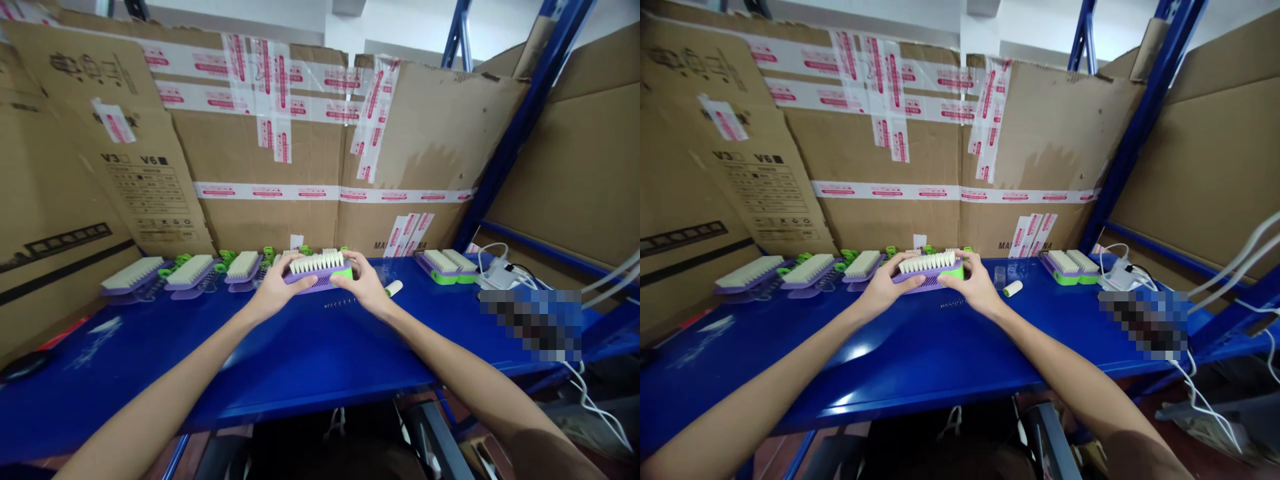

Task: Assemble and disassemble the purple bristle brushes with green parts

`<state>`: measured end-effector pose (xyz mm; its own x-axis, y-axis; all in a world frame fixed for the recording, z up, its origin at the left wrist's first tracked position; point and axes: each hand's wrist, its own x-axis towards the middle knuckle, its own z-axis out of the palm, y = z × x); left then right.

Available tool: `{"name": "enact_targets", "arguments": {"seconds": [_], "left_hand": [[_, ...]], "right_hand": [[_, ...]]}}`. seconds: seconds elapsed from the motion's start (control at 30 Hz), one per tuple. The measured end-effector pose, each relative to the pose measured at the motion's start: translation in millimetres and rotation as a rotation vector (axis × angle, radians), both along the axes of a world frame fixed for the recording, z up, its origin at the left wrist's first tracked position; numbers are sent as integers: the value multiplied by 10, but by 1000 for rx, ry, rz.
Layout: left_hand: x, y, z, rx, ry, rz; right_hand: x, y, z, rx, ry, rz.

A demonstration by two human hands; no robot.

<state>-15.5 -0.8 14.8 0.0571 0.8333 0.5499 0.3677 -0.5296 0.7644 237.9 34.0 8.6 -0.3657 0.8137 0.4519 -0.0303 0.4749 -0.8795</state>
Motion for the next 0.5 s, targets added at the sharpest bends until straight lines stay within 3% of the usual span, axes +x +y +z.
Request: {"name": "enact_targets", "arguments": {"seconds": [0.07, 0.13, 0.23, 0.33, 0.4, 0.5], "left_hand": [[-66, 75, -10, -87, -60, -100], [-97, 105, -31, -105, -63, -136], [-45, 36, -47, -19, 23, -52], [41, -73, -15, 110, 131, 101], [45, -88, 18, 139, 126, 99], [-31, -10, 41, 49, 38, -38]], "right_hand": [[14, 43, 14, -137, 20, 95], [31, 77, 6, -171, 5, 136], [44, 84, -30, -55, -66, 98], [38, 43, -51, 143, -154, -61], [33, 17, -37, 166, -145, -101], [45, 17, 16, 7, -89, 61]]}}
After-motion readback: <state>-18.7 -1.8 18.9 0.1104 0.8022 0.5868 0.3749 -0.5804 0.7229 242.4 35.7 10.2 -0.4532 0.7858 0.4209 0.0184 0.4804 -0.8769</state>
